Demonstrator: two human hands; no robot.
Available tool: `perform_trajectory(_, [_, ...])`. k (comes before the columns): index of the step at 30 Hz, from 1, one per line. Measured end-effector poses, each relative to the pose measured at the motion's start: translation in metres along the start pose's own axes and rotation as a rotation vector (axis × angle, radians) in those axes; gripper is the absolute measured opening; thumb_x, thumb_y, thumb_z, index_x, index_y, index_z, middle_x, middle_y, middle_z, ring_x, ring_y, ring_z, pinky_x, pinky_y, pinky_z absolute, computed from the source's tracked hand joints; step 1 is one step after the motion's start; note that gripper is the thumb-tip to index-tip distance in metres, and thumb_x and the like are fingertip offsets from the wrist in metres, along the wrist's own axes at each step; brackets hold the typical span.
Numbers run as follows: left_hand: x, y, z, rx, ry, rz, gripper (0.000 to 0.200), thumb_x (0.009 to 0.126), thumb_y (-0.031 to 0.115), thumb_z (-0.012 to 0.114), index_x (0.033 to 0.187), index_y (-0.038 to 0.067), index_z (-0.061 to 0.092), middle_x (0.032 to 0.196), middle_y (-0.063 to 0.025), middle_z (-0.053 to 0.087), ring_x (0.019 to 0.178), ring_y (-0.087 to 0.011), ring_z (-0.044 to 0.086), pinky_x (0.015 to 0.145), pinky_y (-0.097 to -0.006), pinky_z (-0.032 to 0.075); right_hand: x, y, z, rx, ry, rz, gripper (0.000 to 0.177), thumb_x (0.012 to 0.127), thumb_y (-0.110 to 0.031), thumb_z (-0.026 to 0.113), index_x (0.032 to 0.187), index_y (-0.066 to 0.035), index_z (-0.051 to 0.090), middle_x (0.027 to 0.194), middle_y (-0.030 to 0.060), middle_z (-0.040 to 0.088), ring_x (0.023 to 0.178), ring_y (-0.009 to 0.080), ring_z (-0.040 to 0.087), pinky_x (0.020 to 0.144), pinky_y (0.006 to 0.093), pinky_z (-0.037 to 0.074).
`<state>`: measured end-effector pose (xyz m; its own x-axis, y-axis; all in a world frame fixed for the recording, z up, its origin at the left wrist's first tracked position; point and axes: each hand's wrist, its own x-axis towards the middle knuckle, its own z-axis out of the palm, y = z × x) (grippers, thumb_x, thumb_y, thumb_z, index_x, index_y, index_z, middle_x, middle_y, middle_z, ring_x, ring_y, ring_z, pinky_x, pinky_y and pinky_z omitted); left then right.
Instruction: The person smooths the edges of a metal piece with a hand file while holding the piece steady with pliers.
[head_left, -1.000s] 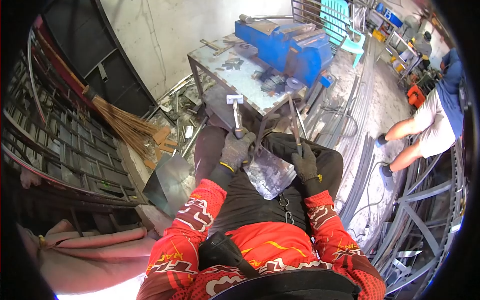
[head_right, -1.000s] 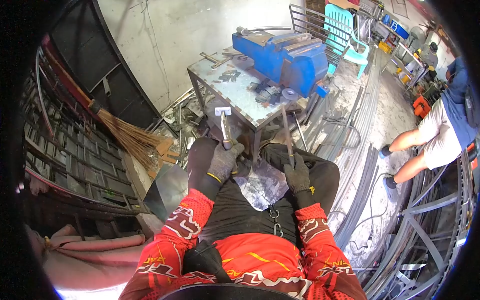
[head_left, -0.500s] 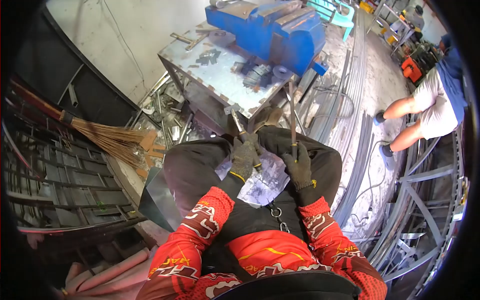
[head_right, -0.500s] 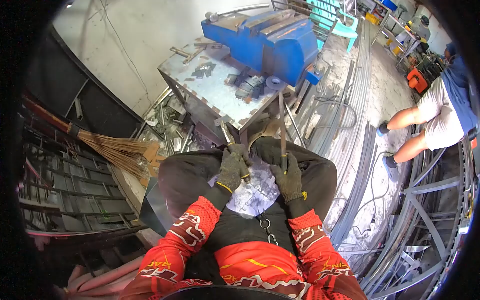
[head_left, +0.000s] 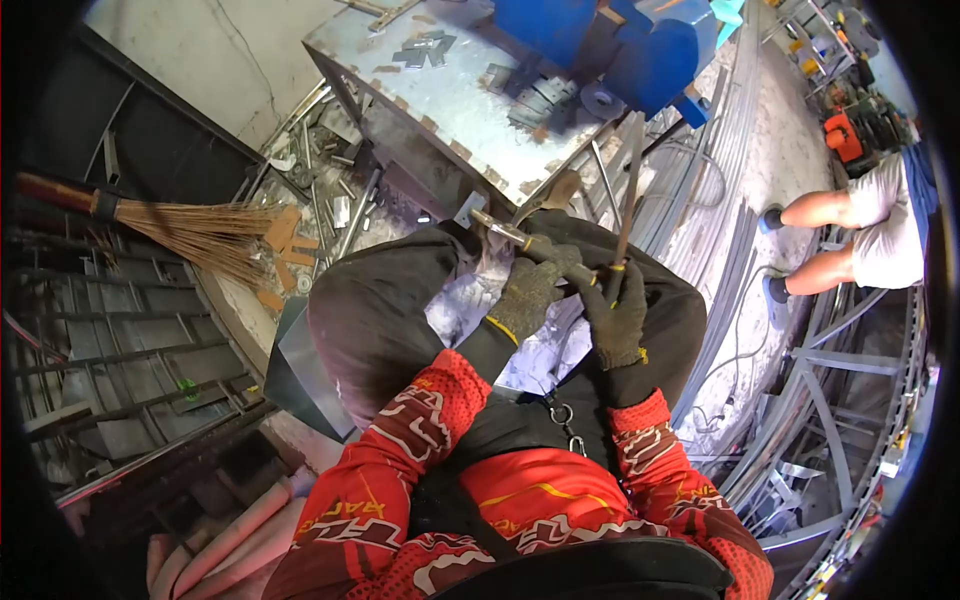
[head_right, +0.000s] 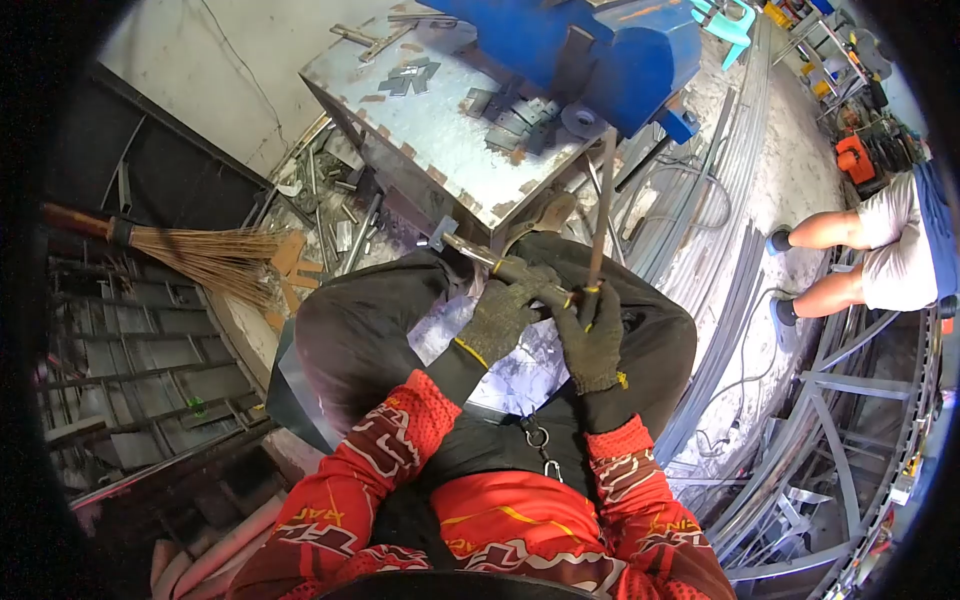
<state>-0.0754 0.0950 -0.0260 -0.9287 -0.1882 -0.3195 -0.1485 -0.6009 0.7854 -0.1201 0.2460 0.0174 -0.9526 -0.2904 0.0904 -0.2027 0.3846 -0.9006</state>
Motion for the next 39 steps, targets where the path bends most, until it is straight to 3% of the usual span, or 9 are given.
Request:
perform_trajectory(2, [0.009, -0.003, -0.002, -0.054, -0.034, -0.026, 0.043, 0.088, 0.001, 0.069, 0.131, 0.0, 0.064, 0.129, -0.0157, 0.065, 0.124, -0.0271, 0.063, 0.105, -0.0377, 0.054, 0.007, 0.012, -0.005, -0.013, 0.007, -0.005, 0.052, 0.088, -0.015, 0.082, 0.128, 0.004, 0.055, 0.107, 0.0134, 0.07, 0.095, 0.0191, 0.067, 0.083, 0.0336, 0.055])
perform_trajectory(4, [0.016, 0.0, -0.002, 0.733, -0.269, 0.498, 0.048, 0.088, 0.006, 0.072, 0.135, 0.003, 0.062, 0.131, -0.0161, 0.064, 0.126, -0.0273, 0.062, 0.105, -0.038, 0.054, 0.008, 0.014, -0.013, 0.049, 0.102, -0.058, 0.054, 0.088, -0.014, 0.082, 0.13, 0.004, 0.055, 0.109, 0.013, 0.07, 0.098, 0.0194, 0.067, 0.085, 0.0339, 0.055])
perform_trajectory(6, [0.013, 0.007, 0.018, 0.636, -0.214, 0.351, 0.051, 0.09, 0.01, 0.073, 0.139, 0.005, 0.059, 0.133, -0.0154, 0.064, 0.126, -0.0271, 0.062, 0.103, -0.0362, 0.054, 0.01, 0.008, -0.025, 0.068, 0.137, -0.056, 0.052, 0.089, -0.012, 0.079, 0.132, 0.004, 0.054, 0.111, 0.0133, 0.07, 0.1, 0.0193, 0.067, 0.087, 0.0336, 0.055])
perform_trajectory(8, [0.02, 0.011, 0.036, -0.674, -0.137, -0.295, 0.042, 0.096, 0.014, 0.071, 0.136, 0.006, 0.06, 0.133, -0.0155, 0.065, 0.124, -0.0281, 0.063, 0.101, -0.0399, 0.056, 0.014, -0.005, -0.04, 0.0, 0.158, -0.014, 0.049, 0.09, -0.01, 0.076, 0.131, 0.004, 0.054, 0.111, 0.0122, 0.069, 0.099, 0.0189, 0.066, 0.088, 0.0336, 0.054])
perform_trajectory(10, [0.024, 0.0, 0.038, -0.639, -0.166, -0.257, 0.036, 0.101, 0.02, 0.069, 0.133, 0.007, 0.06, 0.131, -0.016, 0.065, 0.123, -0.0293, 0.064, 0.098, -0.0458, 0.058, 0.015, -0.008, -0.042, 0.04, 0.183, -0.014, 0.045, 0.091, -0.009, 0.074, 0.129, 0.004, 0.055, 0.107, 0.0107, 0.068, 0.098, 0.0176, 0.065, 0.088, 0.0331, 0.054])
perform_trajectory(12, [0.016, 0.0, 0.039, 0.544, -0.175, 0.464, 0.035, 0.101, 0.02, 0.067, 0.13, 0.002, 0.06, 0.131, -0.0182, 0.063, 0.117, -0.0291, 0.066, 0.094, -0.0509, 0.061, 0.014, -0.007, -0.04, 0.186, 0.203, -0.026, 0.043, 0.09, -0.01, 0.075, 0.126, 0.004, 0.056, 0.104, 0.0104, 0.067, 0.097, 0.0173, 0.064, 0.086, 0.0335, 0.054])
perform_trajectory(15, [0.026, 0.006, 0.047, -0.223, 0.012, -0.14, 0.037, 0.103, 0.021, 0.067, 0.135, 0.003, 0.061, 0.133, -0.0143, 0.063, 0.124, -0.0297, 0.064, 0.092, -0.0434, 0.062, 0.01, 0.006, -0.041, -0.02, 0.156, -0.004, 0.041, 0.09, -0.013, 0.076, 0.123, 0.004, 0.058, 0.102, 0.0108, 0.067, 0.096, 0.0173, 0.064, 0.084, 0.0333, 0.053])
perform_trajectory(34, [0.046, 0.001, 0.044, -0.186, 0.115, -0.067, 0.019, 0.093, 0.005, 0.076, 0.109, 0.0, 0.069, 0.109, -0.0117, 0.073, 0.093, -0.0227, 0.075, 0.072, -0.0329, 0.066, 0.02, 0.026, -0.035, -0.277, 0.295, -0.017, 0.042, 0.09, -0.017, 0.074, 0.123, 0.005, 0.061, 0.099, 0.0105, 0.067, 0.089, 0.0178, 0.062, 0.081, 0.0334, 0.053])
perform_trajectory(39, [0.068, -0.03, 0.031, -0.188, 0.145, 0.079, 0.015, 0.092, 0.002, 0.073, 0.105, 0.001, 0.066, 0.09, -0.0095, 0.071, 0.073, -0.0236, 0.071, 0.066, -0.033, 0.062, -0.002, -0.053, -0.028, -0.01, -0.129, 0.269, 0.059, 0.093, -0.014, 0.069, 0.148, -0.001, 0.049, 0.112, 0.0154, 0.07, 0.095, 0.0251, 0.066, 0.088, 0.038, 0.053])
